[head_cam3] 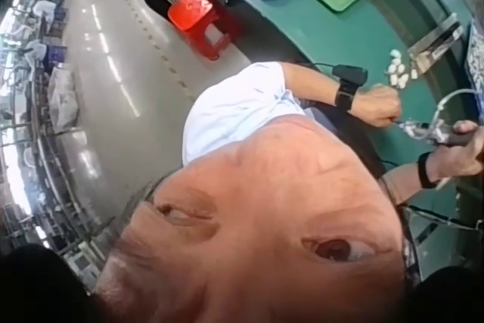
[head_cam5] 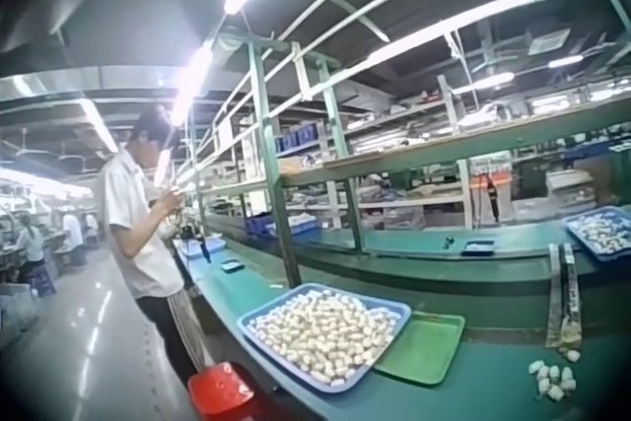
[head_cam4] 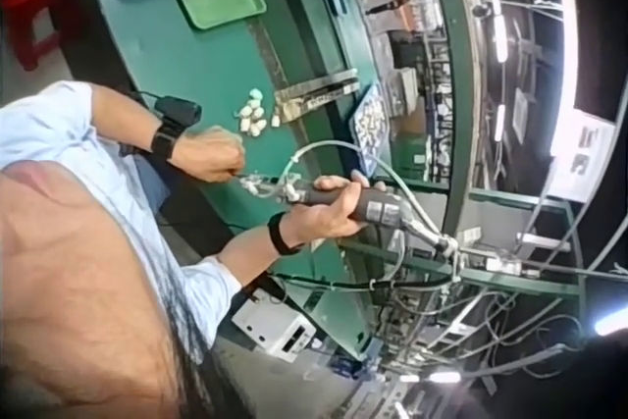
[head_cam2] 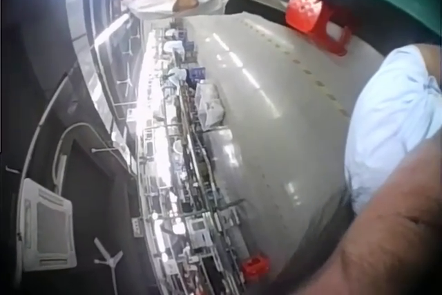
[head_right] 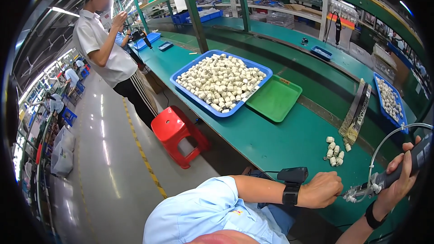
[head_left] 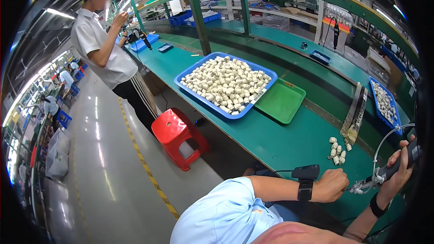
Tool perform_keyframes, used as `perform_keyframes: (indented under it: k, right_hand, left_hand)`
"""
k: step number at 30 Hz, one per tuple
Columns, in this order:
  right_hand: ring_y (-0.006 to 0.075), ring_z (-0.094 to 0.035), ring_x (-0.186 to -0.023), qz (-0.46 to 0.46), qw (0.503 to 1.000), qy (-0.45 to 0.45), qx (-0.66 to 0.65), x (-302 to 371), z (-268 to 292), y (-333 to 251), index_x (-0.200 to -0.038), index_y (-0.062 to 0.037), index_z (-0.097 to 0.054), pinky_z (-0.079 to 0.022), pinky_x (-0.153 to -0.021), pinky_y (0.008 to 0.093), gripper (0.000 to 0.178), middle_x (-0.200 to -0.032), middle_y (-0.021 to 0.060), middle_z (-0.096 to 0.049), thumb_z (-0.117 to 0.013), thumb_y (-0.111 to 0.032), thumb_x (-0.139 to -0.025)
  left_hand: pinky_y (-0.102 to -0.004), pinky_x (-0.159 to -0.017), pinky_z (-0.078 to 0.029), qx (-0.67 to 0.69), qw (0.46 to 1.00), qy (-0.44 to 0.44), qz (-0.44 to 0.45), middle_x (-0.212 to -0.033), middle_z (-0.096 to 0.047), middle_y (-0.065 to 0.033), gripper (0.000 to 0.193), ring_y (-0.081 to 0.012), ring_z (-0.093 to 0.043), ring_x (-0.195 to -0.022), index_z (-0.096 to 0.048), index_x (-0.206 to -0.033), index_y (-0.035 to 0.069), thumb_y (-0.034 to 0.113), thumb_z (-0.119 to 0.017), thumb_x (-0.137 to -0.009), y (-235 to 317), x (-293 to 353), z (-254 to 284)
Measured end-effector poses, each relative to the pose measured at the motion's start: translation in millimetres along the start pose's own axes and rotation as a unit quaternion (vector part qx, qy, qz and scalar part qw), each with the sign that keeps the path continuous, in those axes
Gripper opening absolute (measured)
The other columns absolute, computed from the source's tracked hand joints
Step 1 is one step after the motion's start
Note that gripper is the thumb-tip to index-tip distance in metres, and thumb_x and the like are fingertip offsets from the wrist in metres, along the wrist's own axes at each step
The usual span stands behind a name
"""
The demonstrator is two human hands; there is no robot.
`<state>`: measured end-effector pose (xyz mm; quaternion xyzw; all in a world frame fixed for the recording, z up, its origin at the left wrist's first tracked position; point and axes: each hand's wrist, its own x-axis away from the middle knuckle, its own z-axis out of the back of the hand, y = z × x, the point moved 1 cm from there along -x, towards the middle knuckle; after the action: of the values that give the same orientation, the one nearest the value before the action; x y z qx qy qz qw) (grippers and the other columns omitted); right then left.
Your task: The person picks up a white plastic component and a small metal piece, joins them together by hand, and then uses a power tool to secure the assembly. This process is repeated for several units, which are then placed on the green work surface.
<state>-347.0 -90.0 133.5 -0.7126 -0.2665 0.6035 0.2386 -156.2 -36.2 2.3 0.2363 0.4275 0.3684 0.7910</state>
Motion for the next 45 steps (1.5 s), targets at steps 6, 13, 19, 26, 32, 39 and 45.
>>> perform_keyframes:
  k: [6, 13, 19, 26, 32, 39, 45]
  right_hand:
    - [0.0036, -0.048, -0.067, -0.134, 0.901, 0.100, -0.400, 2.8, 4.4, -2.2, -0.147, 0.0013, -0.040, -0.039, -0.059, 0.0197, 0.046, -0.113, 0.0052, -0.060, -0.050, -0.010, -0.104]
    - [0.0038, -0.049, -0.066, -0.014, 1.000, 0.011, 0.009, 9.5, 4.7, -11.2, -0.147, 0.0015, -0.040, -0.039, -0.058, 0.0197, 0.046, -0.113, 0.0051, -0.061, -0.050, -0.009, -0.103]
    - [0.0039, -0.048, -0.065, -0.012, 1.000, 0.008, 0.014, 10.7, 9.8, -11.2, -0.147, 0.0019, -0.039, -0.039, -0.057, 0.0196, 0.046, -0.113, 0.0047, -0.061, -0.050, -0.010, -0.104]
    - [0.0038, -0.048, -0.066, -0.018, 0.999, 0.011, 0.031, 15.4, 6.4, -17.4, -0.147, 0.0019, -0.039, -0.040, -0.057, 0.0199, 0.046, -0.112, 0.0048, -0.061, -0.049, -0.010, -0.104]
    - [0.0038, -0.048, -0.066, -0.020, 1.000, -0.012, 0.011, 14.3, 10.4, -14.9, -0.147, 0.0018, -0.039, -0.040, -0.058, 0.0199, 0.046, -0.112, 0.0050, -0.061, -0.049, -0.011, -0.104]
    - [0.0048, -0.048, -0.067, -0.017, 0.998, 0.022, 0.051, 18.7, 19.6, -17.7, -0.148, 0.0022, -0.040, -0.040, -0.060, 0.0211, 0.047, -0.107, 0.0036, -0.061, -0.051, -0.011, -0.104]
    - [0.0093, -0.053, -0.071, -0.029, 0.996, 0.024, 0.081, -4.0, 37.7, -28.4, -0.138, 0.0054, -0.054, -0.042, -0.064, 0.0236, 0.044, -0.093, 0.0069, -0.067, -0.059, -0.015, -0.099]
  left_hand:
    - [-0.0470, -0.069, -0.045, 0.011, 1.000, 0.008, -0.016, -0.077, -0.061, -0.0109, 0.006, -0.0341, -0.058, -0.084, -0.061, -0.068, 0.005, 0.002, -0.066, -0.068, 4.5, 3.4, -5.4]
    - [-0.0480, -0.065, -0.045, 0.029, 0.999, -0.006, -0.018, -0.074, -0.062, -0.0114, 0.005, -0.0347, -0.058, -0.082, -0.062, -0.066, 0.004, 0.002, -0.065, -0.067, 3.4, 1.8, -8.6]
    - [-0.0492, -0.062, -0.045, 0.046, 0.999, 0.000, -0.029, -0.071, -0.063, -0.0128, 0.003, -0.0358, -0.060, -0.079, -0.063, -0.065, 0.003, 0.001, -0.065, -0.065, 5.5, 2.1, -7.8]
    - [-0.0480, -0.060, -0.047, 0.103, 0.993, -0.055, 0.007, -0.069, -0.067, -0.0147, 0.004, -0.0362, -0.064, -0.072, -0.066, -0.069, 0.000, 0.001, -0.066, -0.065, 9.8, 1.9, -7.0]
    - [-0.0469, -0.060, -0.047, 0.102, 0.994, -0.047, 0.010, -0.070, -0.067, -0.0143, 0.003, -0.0354, -0.065, -0.072, -0.066, -0.069, 0.000, 0.002, -0.067, -0.067, 9.0, 4.2, -7.7]
    - [-0.0462, -0.067, -0.049, 0.132, 0.990, -0.036, 0.021, -0.076, -0.067, -0.0126, 0.006, -0.0340, -0.065, -0.080, -0.066, -0.071, 0.002, 0.006, -0.070, -0.068, 13.9, 7.6, 0.1]
    - [-0.0453, -0.071, -0.051, 0.005, 0.999, -0.033, -0.022, -0.079, -0.068, -0.0101, 0.009, -0.0326, -0.064, -0.082, -0.070, -0.074, 0.009, 0.014, -0.075, -0.071, -7.0, 20.0, 24.1]
